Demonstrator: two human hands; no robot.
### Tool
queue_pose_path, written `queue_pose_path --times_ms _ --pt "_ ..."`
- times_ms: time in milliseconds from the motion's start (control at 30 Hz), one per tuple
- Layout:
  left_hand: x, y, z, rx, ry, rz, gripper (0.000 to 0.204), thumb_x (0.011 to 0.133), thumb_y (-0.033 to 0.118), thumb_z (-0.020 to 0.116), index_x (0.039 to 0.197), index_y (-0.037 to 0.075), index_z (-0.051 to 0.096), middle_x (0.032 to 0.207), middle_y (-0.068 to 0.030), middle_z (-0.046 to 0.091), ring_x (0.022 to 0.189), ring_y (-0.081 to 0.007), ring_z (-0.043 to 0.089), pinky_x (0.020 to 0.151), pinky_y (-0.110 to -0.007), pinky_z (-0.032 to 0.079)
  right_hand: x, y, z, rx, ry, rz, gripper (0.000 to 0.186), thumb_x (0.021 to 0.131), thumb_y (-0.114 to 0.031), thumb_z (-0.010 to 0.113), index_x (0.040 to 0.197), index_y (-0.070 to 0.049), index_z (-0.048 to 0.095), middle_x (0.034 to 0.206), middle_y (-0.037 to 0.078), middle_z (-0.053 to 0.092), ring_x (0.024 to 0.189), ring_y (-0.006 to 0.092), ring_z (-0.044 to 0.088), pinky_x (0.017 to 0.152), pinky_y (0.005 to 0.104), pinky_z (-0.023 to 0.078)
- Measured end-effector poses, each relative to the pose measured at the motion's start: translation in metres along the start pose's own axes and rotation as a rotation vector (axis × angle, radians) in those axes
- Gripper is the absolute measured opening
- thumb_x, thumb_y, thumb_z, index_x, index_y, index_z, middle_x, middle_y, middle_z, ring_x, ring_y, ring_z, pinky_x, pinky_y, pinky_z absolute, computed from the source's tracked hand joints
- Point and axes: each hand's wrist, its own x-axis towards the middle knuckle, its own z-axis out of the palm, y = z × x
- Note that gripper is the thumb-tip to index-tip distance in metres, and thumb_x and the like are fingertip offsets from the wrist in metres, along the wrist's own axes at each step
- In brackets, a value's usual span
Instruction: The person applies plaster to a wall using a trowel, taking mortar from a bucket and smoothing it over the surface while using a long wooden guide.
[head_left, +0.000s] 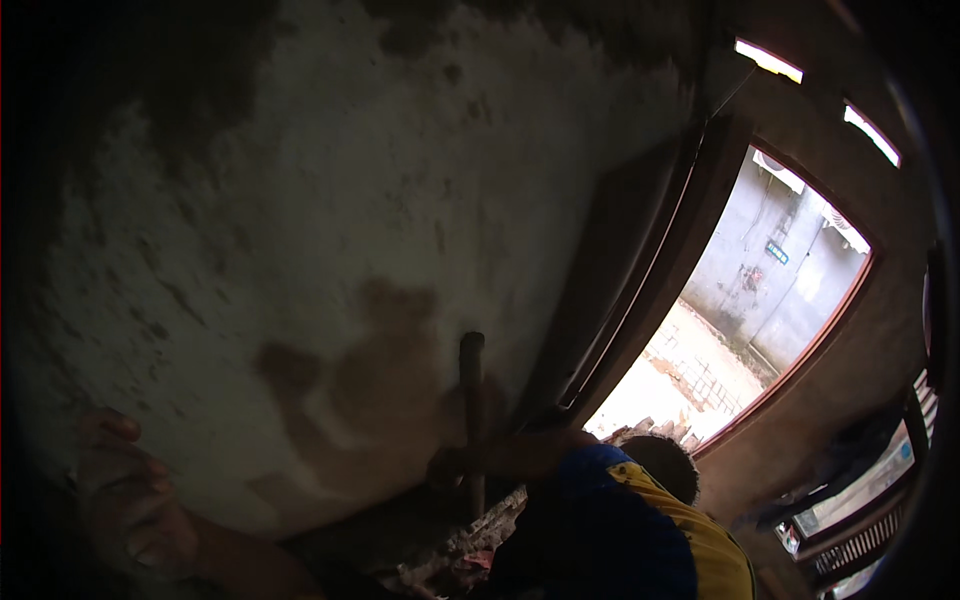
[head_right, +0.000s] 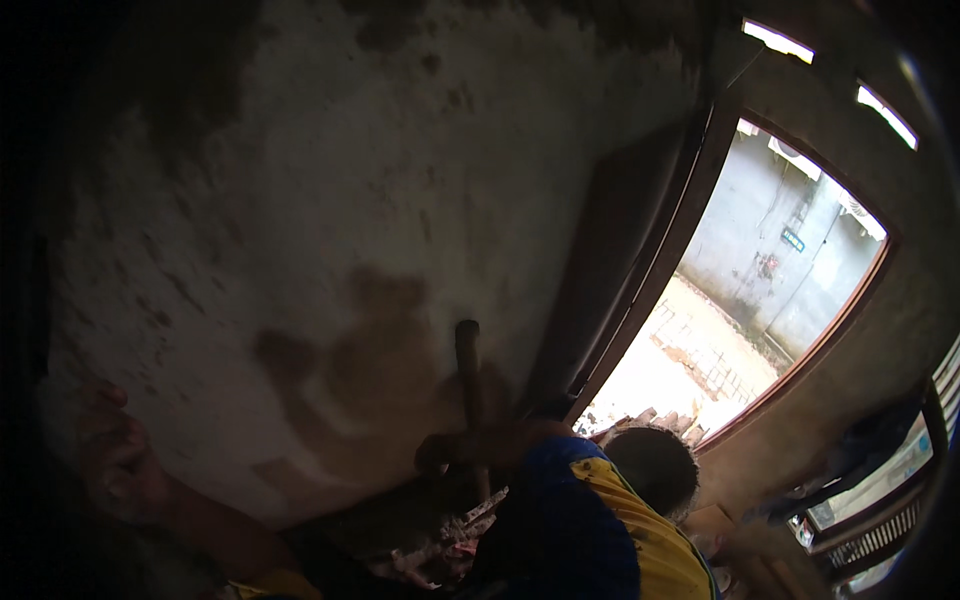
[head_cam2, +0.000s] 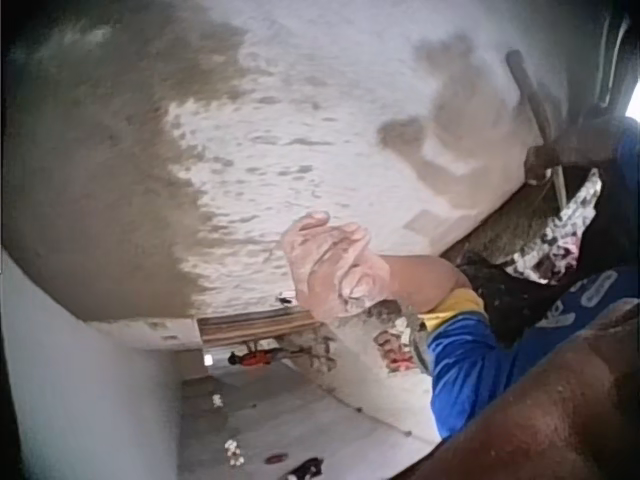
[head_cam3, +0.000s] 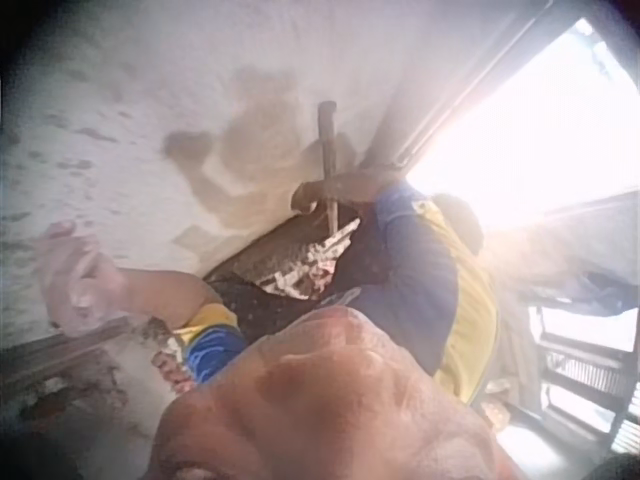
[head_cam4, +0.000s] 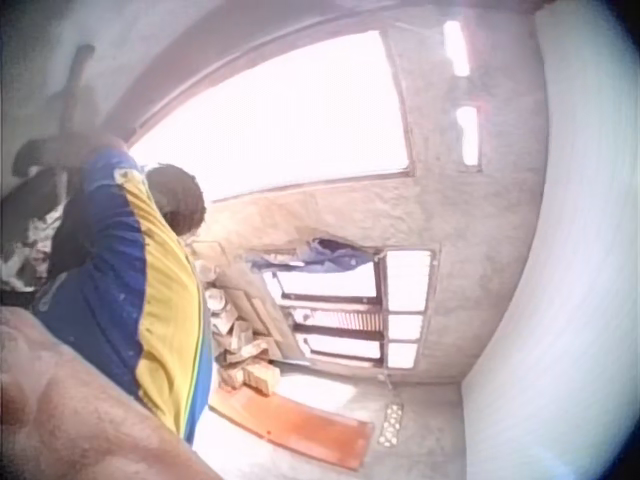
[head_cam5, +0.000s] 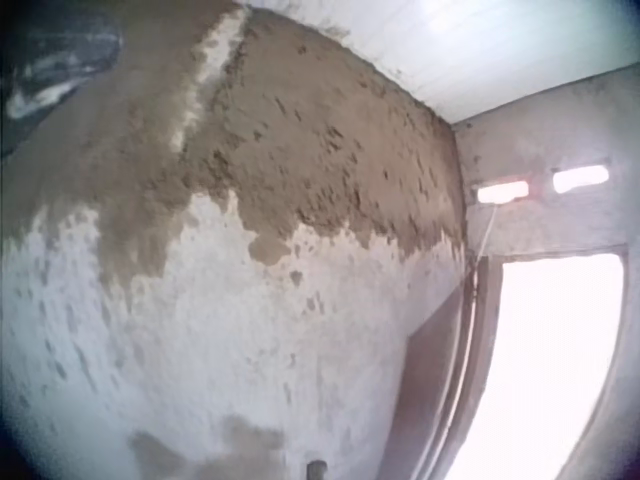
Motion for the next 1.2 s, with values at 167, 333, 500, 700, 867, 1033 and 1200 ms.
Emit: queue_pose_path --times_ms 167,333,500,700,867,1033,1200 --pt "0.001 0.005 0.005 -0.043 0.037 0.016 0.038 0.088 0.039 0.038 0.074 0.006 0.052 0.069 -0.0065 0.052 0.058 -0.0172 0.047 0.068 -0.04 0.042 -0.015 0.005 0.012 -0.047 -0.01 -0.047 0.017 0.073 -0.023 0.058 0.085 -0.013 0.063 0.085 0.007 0.062 0.076 0.0247 0.06 0.069 0.0375 0.049" --pt "-0.012 -0.002 0.009 0.033 0.065 -0.02 0.046 0.093 0.038 0.031 0.075 0.001 0.052 0.085 -0.0167 0.058 0.077 -0.0268 0.055 0.073 -0.046 0.044 -0.008 0.013 0.037 -0.06 -0.055 -0.008 0.017 0.073 -0.024 0.058 0.085 -0.012 0.062 0.083 0.007 0.061 0.072 0.0241 0.059 0.066 0.0369 0.049" --pt "-0.002 0.006 0.024 0.052 0.116 -0.124 0.048 0.089 0.045 0.036 0.07 0.005 0.053 0.066 -0.0064 0.056 0.058 -0.0208 0.052 0.065 -0.039 0.045 -0.014 0.016 0.047 -0.03 -0.086 -0.015 0.018 0.075 -0.024 0.057 0.087 -0.011 0.06 0.082 0.007 0.06 0.071 0.0241 0.058 0.064 0.037 0.048" --pt "0.009 0.001 0.027 -0.056 0.046 -0.004 0.039 0.09 0.036 0.036 0.073 0.005 0.053 0.07 -0.0095 0.054 0.066 -0.0244 0.052 0.069 -0.038 0.045 -0.016 0.017 0.049 0.001 -0.094 -0.032 0.02 0.076 -0.024 0.055 0.09 -0.01 0.058 0.082 0.007 0.059 0.069 0.024 0.057 0.062 0.037 0.048" --pt "0.0 -0.004 0.05 -0.24 0.724 -0.223 0.032 0.088 0.027 0.04 0.071 0.003 0.053 0.078 -0.0169 0.053 0.078 -0.0263 0.053 0.076 -0.037 0.045 -0.019 0.018 0.049 0.021 -0.091 -0.04 0.021 0.077 -0.024 0.053 0.092 -0.009 0.056 0.081 0.008 0.058 0.068 0.024 0.057 0.061 0.0371 0.048" --pt "0.011 0.004 0.066 -0.456 1.214 -0.388 0.024 0.085 0.018 0.044 0.07 0.001 0.052 0.086 -0.0244 0.053 0.09 -0.0282 0.054 0.083 -0.037 0.045 -0.018 0.018 0.051 0.047 -0.101 -0.057 0.023 0.078 -0.024 0.052 0.094 -0.008 0.055 0.08 0.008 0.057 0.067 0.024 0.056 0.059 0.0372 0.047" --pt "-0.005 -0.002 0.056 -0.526 1.211 -0.451 0.023 0.087 0.019 0.045 0.081 -0.002 0.05 0.092 -0.0244 0.05 0.091 -0.0267 0.052 0.082 -0.034 0.044 -0.015 0.023 0.059 0.088 -0.121 -0.082 0.024 0.08 -0.024 0.05 0.096 -0.007 0.053 0.079 0.008 0.056 0.066 0.0239 0.055 0.058 0.0372 0.047"
